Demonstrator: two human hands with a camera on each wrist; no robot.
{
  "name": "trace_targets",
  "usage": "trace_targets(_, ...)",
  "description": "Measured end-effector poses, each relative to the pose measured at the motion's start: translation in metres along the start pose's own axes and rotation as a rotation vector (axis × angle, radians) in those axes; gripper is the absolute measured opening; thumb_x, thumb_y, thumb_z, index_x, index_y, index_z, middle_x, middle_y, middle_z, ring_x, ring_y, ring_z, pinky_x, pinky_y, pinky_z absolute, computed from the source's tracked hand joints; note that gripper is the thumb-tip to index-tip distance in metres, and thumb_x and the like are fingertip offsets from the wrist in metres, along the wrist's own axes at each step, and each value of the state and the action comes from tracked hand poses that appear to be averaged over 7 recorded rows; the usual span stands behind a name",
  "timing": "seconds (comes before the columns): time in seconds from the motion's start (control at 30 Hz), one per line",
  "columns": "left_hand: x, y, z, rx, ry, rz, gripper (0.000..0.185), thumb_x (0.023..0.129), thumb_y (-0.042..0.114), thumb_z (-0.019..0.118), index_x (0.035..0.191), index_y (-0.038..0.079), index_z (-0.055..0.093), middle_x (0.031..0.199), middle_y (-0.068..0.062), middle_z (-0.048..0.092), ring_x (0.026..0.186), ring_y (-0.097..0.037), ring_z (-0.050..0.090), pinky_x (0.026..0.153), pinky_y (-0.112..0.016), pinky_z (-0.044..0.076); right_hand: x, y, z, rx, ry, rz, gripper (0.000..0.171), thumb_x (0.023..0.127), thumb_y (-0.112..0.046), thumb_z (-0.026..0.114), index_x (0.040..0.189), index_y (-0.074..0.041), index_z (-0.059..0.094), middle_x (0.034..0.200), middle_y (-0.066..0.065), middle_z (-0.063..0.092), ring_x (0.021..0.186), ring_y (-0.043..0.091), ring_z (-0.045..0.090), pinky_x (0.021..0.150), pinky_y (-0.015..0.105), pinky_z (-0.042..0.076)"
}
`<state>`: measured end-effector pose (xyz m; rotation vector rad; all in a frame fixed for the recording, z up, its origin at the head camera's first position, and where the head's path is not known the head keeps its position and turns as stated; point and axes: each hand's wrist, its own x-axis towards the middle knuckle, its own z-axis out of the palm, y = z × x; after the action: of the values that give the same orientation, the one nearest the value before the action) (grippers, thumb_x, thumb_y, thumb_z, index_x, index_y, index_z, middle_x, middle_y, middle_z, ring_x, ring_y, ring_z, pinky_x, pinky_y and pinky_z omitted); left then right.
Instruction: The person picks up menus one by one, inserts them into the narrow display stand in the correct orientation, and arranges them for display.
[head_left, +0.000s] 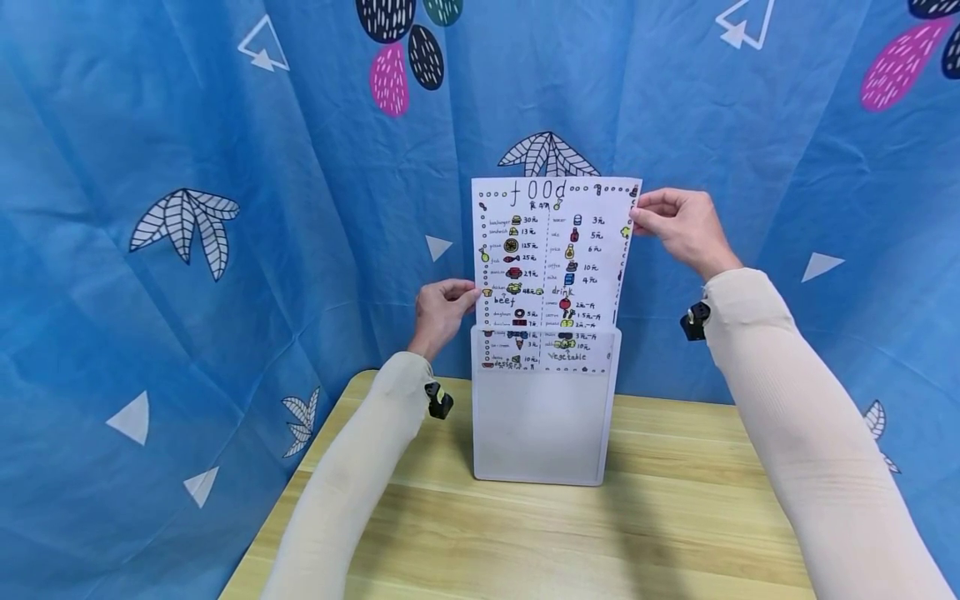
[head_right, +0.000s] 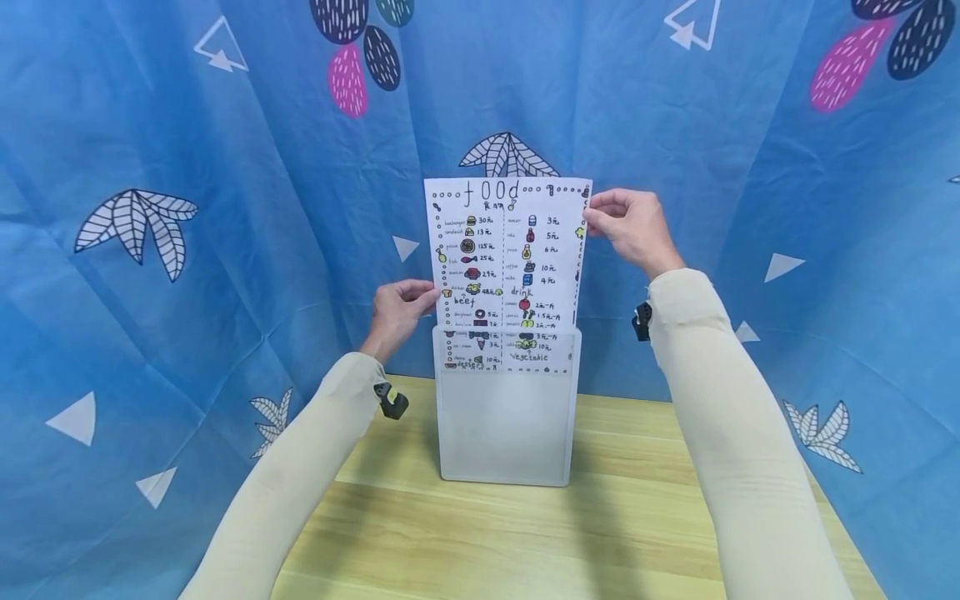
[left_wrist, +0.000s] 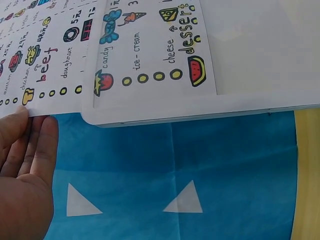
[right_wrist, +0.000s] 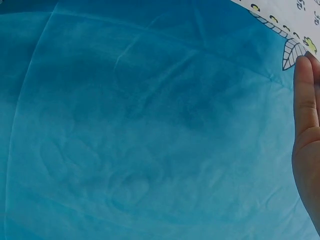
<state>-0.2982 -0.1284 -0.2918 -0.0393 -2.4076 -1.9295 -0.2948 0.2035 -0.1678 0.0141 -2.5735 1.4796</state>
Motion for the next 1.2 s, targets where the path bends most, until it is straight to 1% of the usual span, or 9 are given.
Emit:
trace_targets(0.1,0.0,0.0,0.0,0.001,-0.002,0.0,0.019,0.091,0.013,0.073,0.107,0.002,0.076,0.101,-0.011,0.073,0.093,-0.022,0.072,0.083,-0.03,0.058,-0.001,0.0,0.0,-0.01,-0.004,0.006,0.035,0.096,-0.022,0.069,0.12,0.003,0.065,0.094,-0.006,0.072,0.08,0.005,0.072,0.084,0.02,0.054)
trace_targets(0.33,0.0,-0.002,0.0,0.016,-0.001,-0.005,0.018,0.091,0.013,0.074,0.106,0.003,0.076,0.101,-0.011,0.074,0.092,-0.022,0.072,0.083,-0.031,0.058,-0.001,0.002,0.001,-0.005,-0.007,0.015,0.035,0.096,-0.022,0.069,0.12,0.003,0.065,0.096,-0.005,0.073,0.08,0.005,0.071,0.085,0.021,0.054)
trace_targets(0.53,0.0,-0.003,0.0,0.032,-0.007,-0.009,0.018,0.091,0.013,0.074,0.106,0.003,0.077,0.101,-0.01,0.074,0.091,-0.022,0.072,0.083,-0.032,0.058,-0.001,0.004,0.002,-0.03,-0.006,0.022,0.036,0.096,-0.026,0.069,0.121,0.0,0.066,0.1,-0.004,0.073,0.085,0.007,0.072,0.095,0.03,0.052)
trace_targets(0.63,0.001,-0.004,-0.001,0.03,-0.014,-0.012,0.018,0.091,0.013,0.074,0.106,0.003,0.076,0.102,-0.01,0.074,0.091,-0.022,0.073,0.083,-0.032,0.058,0.0,0.002,0.002,-0.008,0.01,0.007,0.035,0.096,-0.025,0.069,0.12,0.0,0.066,0.097,-0.006,0.073,0.083,0.006,0.072,0.091,0.027,0.053)
trace_targets(0.73,0.001,-0.005,-0.001,0.027,-0.016,-0.015,0.018,0.091,0.013,0.074,0.106,0.004,0.076,0.102,-0.01,0.074,0.091,-0.022,0.073,0.083,-0.031,0.058,0.002,-0.001,0.002,0.027,0.039,-0.025,0.035,0.096,-0.024,0.069,0.119,0.002,0.067,0.092,-0.008,0.072,0.079,0.003,0.071,0.083,0.02,0.054)
trace_targets(0.83,0.001,-0.005,-0.001,0.024,-0.014,-0.013,0.018,0.091,0.014,0.074,0.106,0.003,0.076,0.102,-0.011,0.074,0.091,-0.022,0.073,0.082,-0.031,0.058,0.004,-0.005,0.002,0.06,0.065,-0.045,0.033,0.095,-0.023,0.07,0.118,0.002,0.068,0.09,-0.01,0.072,0.078,0.002,0.07,0.078,0.016,0.054)
trace_targets(1.0,0.002,-0.007,-0.001,0.032,-0.013,-0.009,0.018,0.092,0.014,0.073,0.106,0.004,0.076,0.102,-0.01,0.074,0.091,-0.021,0.073,0.082,-0.03,0.058,0.004,-0.008,0.003,0.079,0.091,-0.048,0.028,0.095,-0.02,0.07,0.116,-0.001,0.069,0.09,-0.011,0.072,0.078,0.002,0.069,0.076,0.015,0.053)
trace_targets(1.2,0.001,-0.008,0.0,0.028,-0.019,-0.011,0.017,0.091,0.013,0.074,0.105,0.003,0.077,0.1,-0.011,0.074,0.09,-0.022,0.073,0.082,-0.031,0.058,0.002,-0.005,0.004,0.075,0.098,-0.048,0.027,0.095,-0.019,0.07,0.115,-0.001,0.069,0.091,-0.01,0.071,0.078,0.001,0.069,0.077,0.016,0.054)
